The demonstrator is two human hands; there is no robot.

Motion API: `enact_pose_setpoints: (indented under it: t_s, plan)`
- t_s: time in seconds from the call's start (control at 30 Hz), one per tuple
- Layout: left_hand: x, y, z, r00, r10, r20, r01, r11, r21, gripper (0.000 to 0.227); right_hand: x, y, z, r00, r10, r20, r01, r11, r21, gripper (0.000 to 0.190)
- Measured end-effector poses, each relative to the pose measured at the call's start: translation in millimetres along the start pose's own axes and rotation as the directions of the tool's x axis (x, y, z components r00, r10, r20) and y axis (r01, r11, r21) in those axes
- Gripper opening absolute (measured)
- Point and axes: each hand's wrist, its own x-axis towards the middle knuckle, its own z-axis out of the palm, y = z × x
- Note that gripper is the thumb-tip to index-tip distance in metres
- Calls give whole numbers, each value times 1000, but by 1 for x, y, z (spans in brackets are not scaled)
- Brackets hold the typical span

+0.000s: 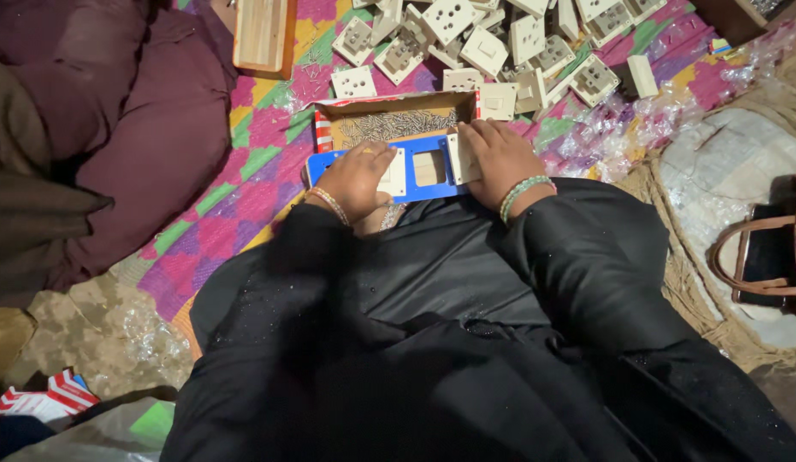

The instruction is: The person places white plastic electrical socket and switch modules into a blue plastic frame. They then use a screwdriver to fasten the modules into the frame with screws from a nearby box.

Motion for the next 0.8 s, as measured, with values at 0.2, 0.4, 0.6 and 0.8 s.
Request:
enact_pose_setpoints:
  t_s: [0.2,0.4,0.6,0.8]
  plan:
    - [1,3,-1,999,29,-45,-28,1000,12,82,-2,1,-12,996,46,-78,-37,993,114,82]
    - [-2,2,0,997,36,-67,-36,999,-5,79,4,-13,3,980,-174,-94,188,968,169,80]
    - [-1,1,3,996,59,-63,-57,998,21,80,20,-15,25,974,-225,3,225,972,71,86]
    - [-2,0,4,995,61,-76,-59,998,21,82,19,-12,32,979,-204,26,193,953,233,89]
